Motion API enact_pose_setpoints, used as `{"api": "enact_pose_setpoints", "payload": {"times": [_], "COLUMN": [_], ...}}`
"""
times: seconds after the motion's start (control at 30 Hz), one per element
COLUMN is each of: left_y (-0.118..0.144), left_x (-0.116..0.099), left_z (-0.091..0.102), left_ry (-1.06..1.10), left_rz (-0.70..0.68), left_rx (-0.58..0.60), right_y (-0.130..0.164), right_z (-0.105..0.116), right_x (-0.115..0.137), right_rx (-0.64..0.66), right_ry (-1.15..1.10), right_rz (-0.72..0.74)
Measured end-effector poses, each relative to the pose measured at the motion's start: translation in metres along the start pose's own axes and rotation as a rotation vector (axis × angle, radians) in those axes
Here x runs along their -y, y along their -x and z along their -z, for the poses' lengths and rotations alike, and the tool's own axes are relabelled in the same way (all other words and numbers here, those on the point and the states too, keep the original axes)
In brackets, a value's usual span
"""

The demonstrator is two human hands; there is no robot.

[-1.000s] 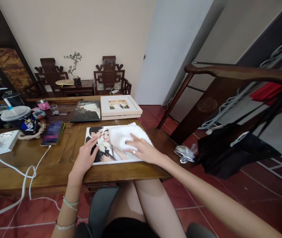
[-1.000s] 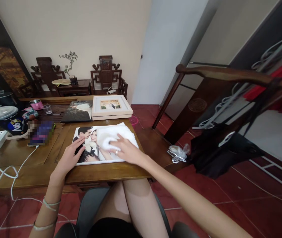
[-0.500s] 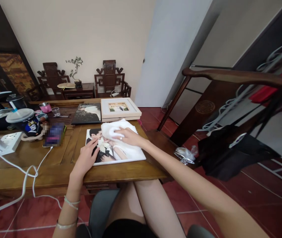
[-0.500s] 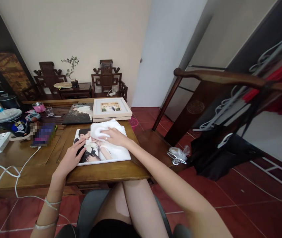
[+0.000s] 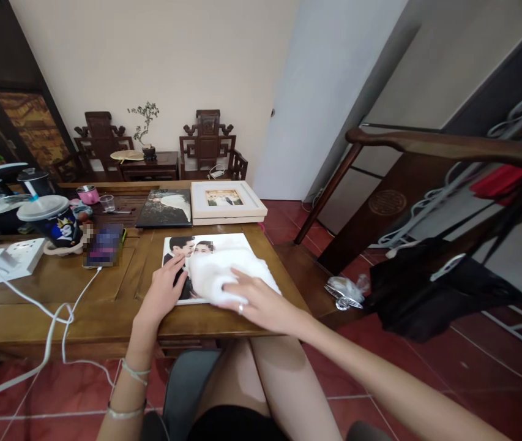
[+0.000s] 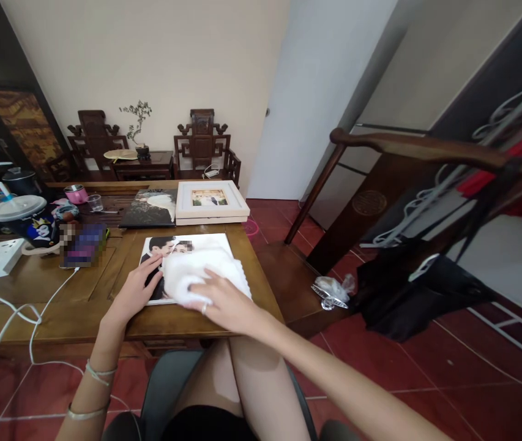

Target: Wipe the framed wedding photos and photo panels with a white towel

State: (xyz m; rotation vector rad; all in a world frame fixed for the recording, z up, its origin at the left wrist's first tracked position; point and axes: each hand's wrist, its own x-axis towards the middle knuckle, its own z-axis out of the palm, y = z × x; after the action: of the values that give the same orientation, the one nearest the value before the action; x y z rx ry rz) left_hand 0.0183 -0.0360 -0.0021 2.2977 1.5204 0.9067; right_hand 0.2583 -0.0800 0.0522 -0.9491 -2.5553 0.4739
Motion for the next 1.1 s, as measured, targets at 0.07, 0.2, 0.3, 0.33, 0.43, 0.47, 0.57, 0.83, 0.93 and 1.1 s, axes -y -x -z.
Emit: {"api": "enact_pose_setpoints", "payload": {"times": [0.07,0.2,0.3,0.33,0.43,0.47,0.57,0.83,0.93,1.1], "left_y": [0.001,0.002,0.002,0.002,0.001,0.001,0.001,0.002,0.003,0.002], "left_x": [-0.001,-0.003,-0.004,-0.004,-0.003,-0.003,-0.002,-0.011,-0.015,-0.014], "left_z": [0.000,0.002,0.003,0.004,0.004,0.003,0.003,0.006,0.009,0.010], "left_ry": [-0.002,-0.002,-0.003,-0.004,-0.010,-0.012,-0.010,0.252,0.313,0.230], "left_rz": [0.007,0.014,0.006,0.001,-0.011,-0.011,-0.001,0.066,0.097,0.046], "left_rx": [0.005,0.026,0.036,0.036,0.035,0.037,0.039,-0.291,-0.355,-0.294], "right_y": [0.018,0.025,0.008,-0.001,-0.032,-0.042,-0.069,-0.066,-0.045,-0.014], "right_z": [0.003,0.010,0.015,0.017,0.016,0.014,0.003,-0.032,-0.034,-0.016], "right_x": [0.017,0.011,-0.020,-0.032,-0.064,-0.072,-0.080,-0.021,0.004,0.016], "right_rx": [0.045,0.173,0.163,0.126,-0.029,-0.081,-0.200,-0.192,-0.101,0.045], "right_ry": [-0.040,-0.104,-0.120,-0.119,-0.078,-0.048,0.049,0.121,0.047,-0.059], "right_rz": [0.023,0.056,-0.004,-0.017,-0.041,-0.056,-0.102,0.082,0.214,0.250]}}
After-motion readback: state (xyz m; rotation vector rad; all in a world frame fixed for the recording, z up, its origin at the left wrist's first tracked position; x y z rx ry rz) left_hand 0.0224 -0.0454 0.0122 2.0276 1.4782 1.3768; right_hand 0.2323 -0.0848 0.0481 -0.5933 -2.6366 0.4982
